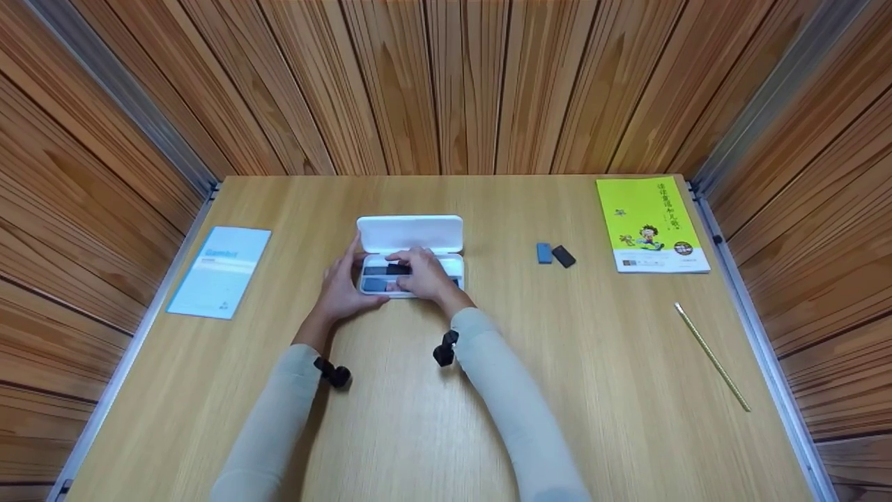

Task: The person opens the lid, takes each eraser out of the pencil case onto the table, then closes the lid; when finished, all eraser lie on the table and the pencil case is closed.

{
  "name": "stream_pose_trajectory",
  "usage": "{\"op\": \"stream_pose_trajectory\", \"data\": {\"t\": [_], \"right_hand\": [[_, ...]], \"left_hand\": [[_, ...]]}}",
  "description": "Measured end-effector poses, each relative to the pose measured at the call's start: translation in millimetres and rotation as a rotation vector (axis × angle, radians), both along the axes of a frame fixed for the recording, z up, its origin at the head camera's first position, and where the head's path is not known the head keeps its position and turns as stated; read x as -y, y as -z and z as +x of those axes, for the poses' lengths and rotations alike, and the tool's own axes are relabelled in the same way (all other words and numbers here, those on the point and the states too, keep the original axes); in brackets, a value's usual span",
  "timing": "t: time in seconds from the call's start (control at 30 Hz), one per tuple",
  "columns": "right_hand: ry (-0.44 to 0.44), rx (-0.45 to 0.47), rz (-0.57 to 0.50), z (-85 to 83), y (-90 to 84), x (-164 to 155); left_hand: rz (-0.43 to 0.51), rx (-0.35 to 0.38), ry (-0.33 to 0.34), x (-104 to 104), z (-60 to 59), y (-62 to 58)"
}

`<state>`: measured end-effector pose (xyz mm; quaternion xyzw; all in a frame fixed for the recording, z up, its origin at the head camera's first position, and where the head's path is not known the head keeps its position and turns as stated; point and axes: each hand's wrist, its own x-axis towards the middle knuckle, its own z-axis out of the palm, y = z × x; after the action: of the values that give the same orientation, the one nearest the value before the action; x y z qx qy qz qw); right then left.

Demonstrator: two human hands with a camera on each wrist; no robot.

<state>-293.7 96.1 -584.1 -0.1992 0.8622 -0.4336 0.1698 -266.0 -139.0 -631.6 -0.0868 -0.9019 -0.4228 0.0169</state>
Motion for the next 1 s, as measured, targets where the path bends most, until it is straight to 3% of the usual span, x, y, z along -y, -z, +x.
{"op": "stream_pose_trajectory", "data": {"t": [0.33, 0.67, 1.0], "right_hand": [[0.013, -0.096, -0.053, 0.9, 5.2, -0.2], [0.118, -0.077, -0.141, -0.4, 6.6, -1.6], [0.118, -0.069, -0.16, -0.7, 8.2, -4.1]], "left_hand": [[-0.011, -0.013, 0.011, 0.3, -0.4, -1.4], [-0.02, -0.021, 0.014, 1.3, -0.4, -0.9], [-0.016, -0.011, 0.013, 1.1, -0.6, -0.4]]}}
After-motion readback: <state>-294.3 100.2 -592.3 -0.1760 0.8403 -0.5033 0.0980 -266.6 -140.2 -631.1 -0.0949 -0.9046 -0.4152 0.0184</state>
